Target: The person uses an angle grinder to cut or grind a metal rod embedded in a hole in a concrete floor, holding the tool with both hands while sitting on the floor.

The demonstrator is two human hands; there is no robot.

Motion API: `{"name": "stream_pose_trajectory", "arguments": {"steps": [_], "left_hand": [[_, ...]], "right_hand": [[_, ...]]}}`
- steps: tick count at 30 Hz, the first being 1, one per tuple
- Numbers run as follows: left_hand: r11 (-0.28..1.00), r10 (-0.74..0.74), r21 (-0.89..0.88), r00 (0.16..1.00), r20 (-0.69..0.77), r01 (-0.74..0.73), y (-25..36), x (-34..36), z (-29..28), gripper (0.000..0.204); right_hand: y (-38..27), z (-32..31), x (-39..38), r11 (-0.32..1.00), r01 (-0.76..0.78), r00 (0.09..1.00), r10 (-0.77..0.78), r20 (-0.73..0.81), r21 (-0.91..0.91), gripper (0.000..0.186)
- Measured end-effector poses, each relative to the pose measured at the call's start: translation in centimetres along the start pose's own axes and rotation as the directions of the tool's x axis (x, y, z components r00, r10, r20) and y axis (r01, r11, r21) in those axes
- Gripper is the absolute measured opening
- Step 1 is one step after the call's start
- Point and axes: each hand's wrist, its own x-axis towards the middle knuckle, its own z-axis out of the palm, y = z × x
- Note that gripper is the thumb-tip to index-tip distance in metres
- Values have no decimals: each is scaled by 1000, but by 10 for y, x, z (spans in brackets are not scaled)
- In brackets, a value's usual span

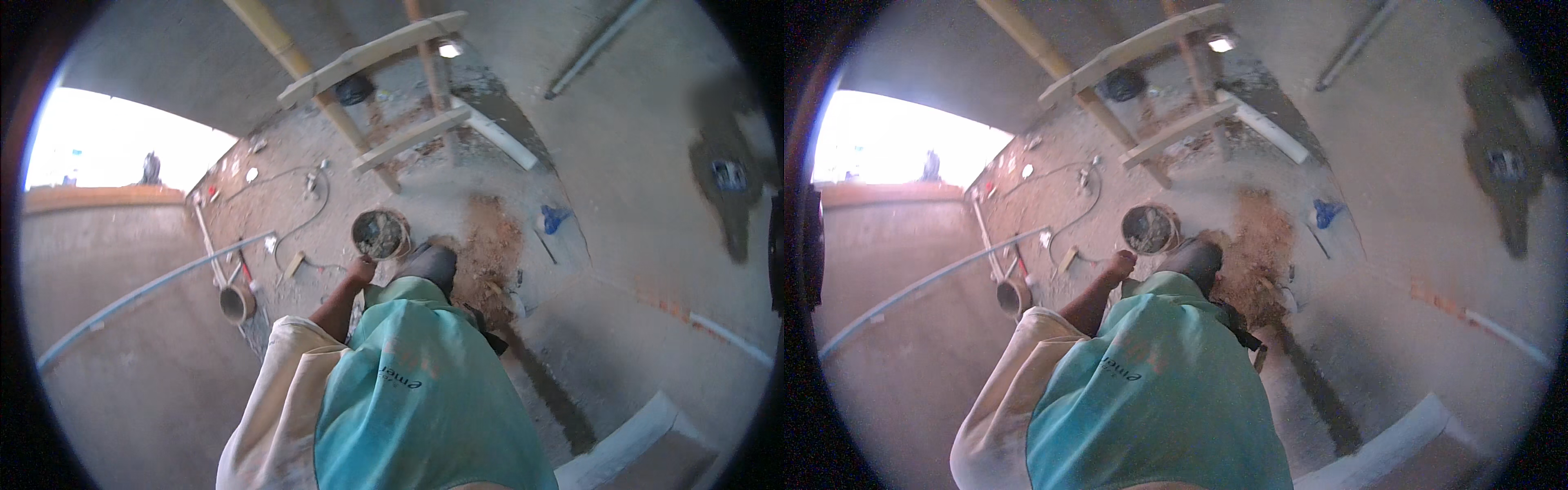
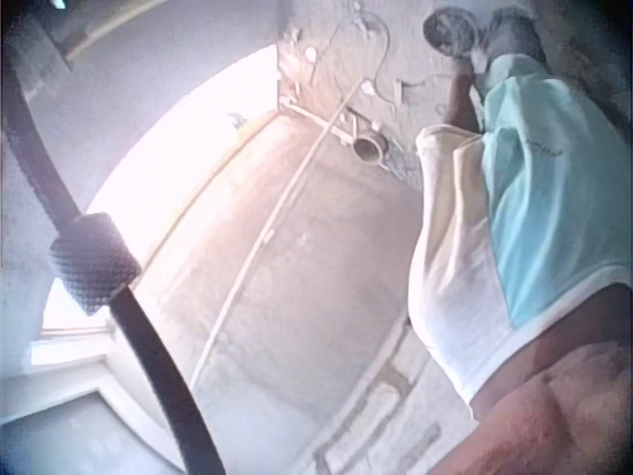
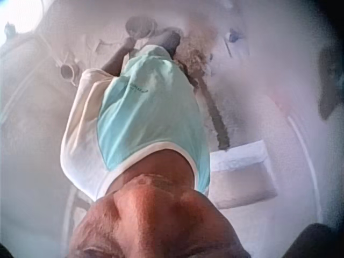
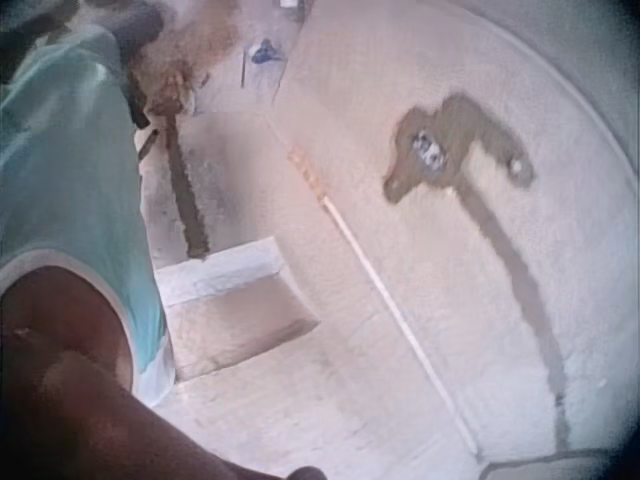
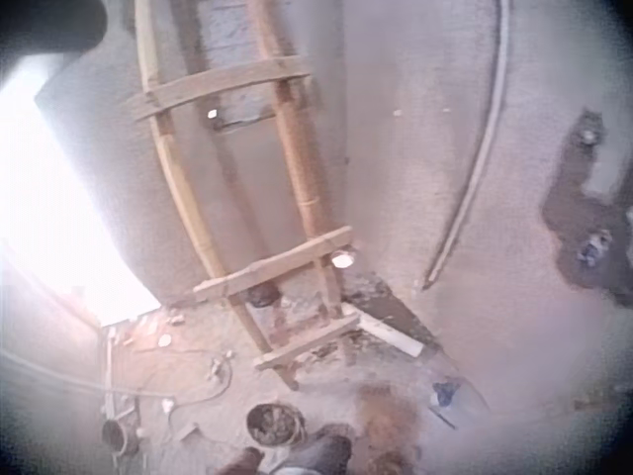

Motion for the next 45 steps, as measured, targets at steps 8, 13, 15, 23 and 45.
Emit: {"name": "stream_pose_trajectory", "arguments": {"steps": [8,13,15,23,45], "left_hand": [[985,-147,109,977,152,132,19,2,24,39],[979,-87,-187,996,-29,80,37,84,35,32],[995,96,28,989,-114,-93,160,62,13,31],[623,636,235,308,-708,-746,463,86,-109,25],[866,438,491,622,-649,-98,455,173,-211,26]], "right_hand": [[-75,-91,18,975,-32,999,28,-24,-219,27],[-157,-126,22,935,-91,996,91,-18,-341,28],[-183,-142,22,924,-153,988,141,-62,-350,28],[-308,-150,36,896,-205,979,179,-102,-393,29],[-589,-93,412,435,176,964,-259,65,-883,59]]}}
